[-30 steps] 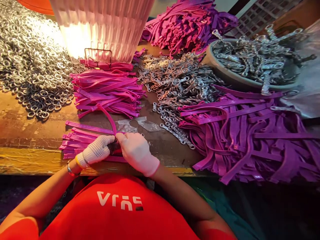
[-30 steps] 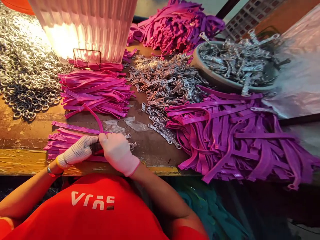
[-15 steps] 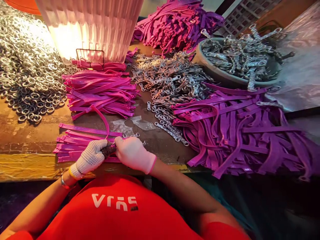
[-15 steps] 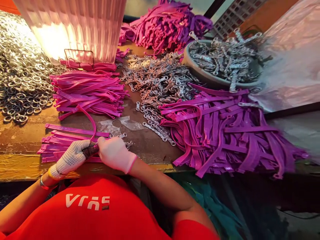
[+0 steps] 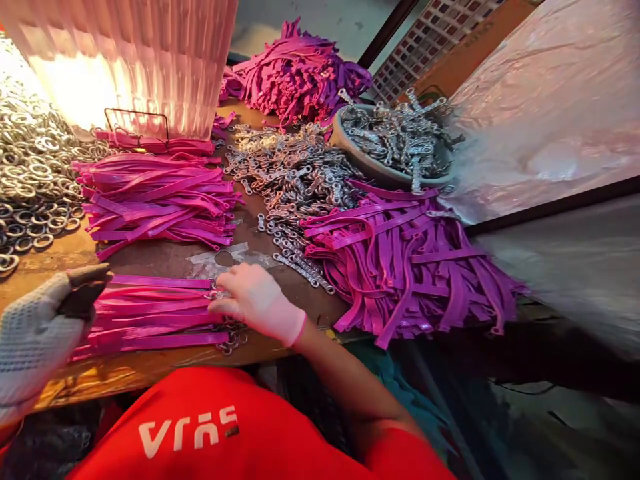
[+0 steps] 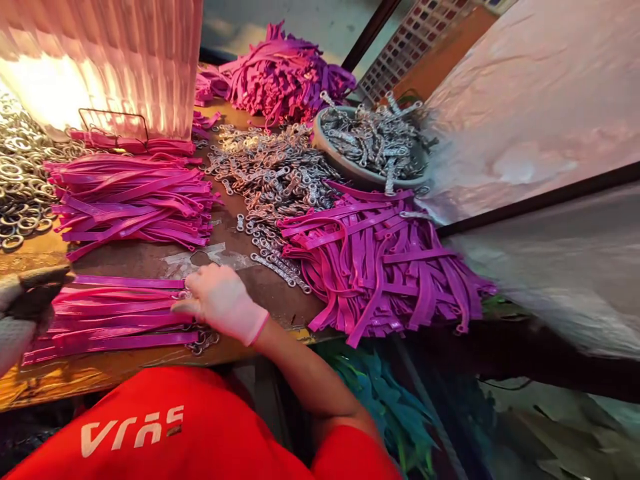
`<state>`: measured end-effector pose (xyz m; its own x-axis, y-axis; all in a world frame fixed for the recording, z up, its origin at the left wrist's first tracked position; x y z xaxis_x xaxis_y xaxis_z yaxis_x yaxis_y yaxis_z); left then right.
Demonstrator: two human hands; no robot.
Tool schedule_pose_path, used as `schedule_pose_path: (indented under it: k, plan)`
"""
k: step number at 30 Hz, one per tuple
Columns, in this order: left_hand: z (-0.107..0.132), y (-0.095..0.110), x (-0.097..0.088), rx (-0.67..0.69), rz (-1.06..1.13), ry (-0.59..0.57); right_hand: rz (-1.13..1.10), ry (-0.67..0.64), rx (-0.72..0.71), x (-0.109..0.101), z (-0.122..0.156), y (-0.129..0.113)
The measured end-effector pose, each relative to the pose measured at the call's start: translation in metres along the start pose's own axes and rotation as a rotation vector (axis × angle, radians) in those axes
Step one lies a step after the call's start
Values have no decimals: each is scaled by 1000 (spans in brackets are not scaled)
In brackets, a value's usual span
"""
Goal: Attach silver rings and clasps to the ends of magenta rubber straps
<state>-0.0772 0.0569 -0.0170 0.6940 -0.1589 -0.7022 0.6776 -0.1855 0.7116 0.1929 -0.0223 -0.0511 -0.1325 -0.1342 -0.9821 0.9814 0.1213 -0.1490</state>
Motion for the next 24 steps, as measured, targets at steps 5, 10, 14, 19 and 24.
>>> schedule_pose_path:
  k: [5, 10, 14, 19, 24]
  plan:
    - [25, 0, 77, -731, 1090, -268, 18, 176, 505, -7, -39, 110]
    - [35, 29, 136, -839, 1404, -583, -48, 100, 687, 19, -82, 141]
    - [41, 36, 145, -741, 1360, -622, -161, 80, 604, 33, -84, 126]
    - [44, 34, 140, -549, 1289, -641, -253, 162, 502, 28, -45, 93]
    - [47, 29, 144, -511, 1313, -624, -832, 234, 190, 11, 2, 9]
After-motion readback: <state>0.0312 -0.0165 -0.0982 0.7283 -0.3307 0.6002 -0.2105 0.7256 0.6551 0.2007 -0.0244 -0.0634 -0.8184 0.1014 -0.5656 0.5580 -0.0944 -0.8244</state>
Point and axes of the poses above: each hand's wrist, its own z-axis away from the middle knuckle, its own x-axis out of the palm, y = z × x, the point moved 7 cm from there along -z, towards the middle knuckle, and after that the axes turned 3 degrees about x, right-handed, at the moved point
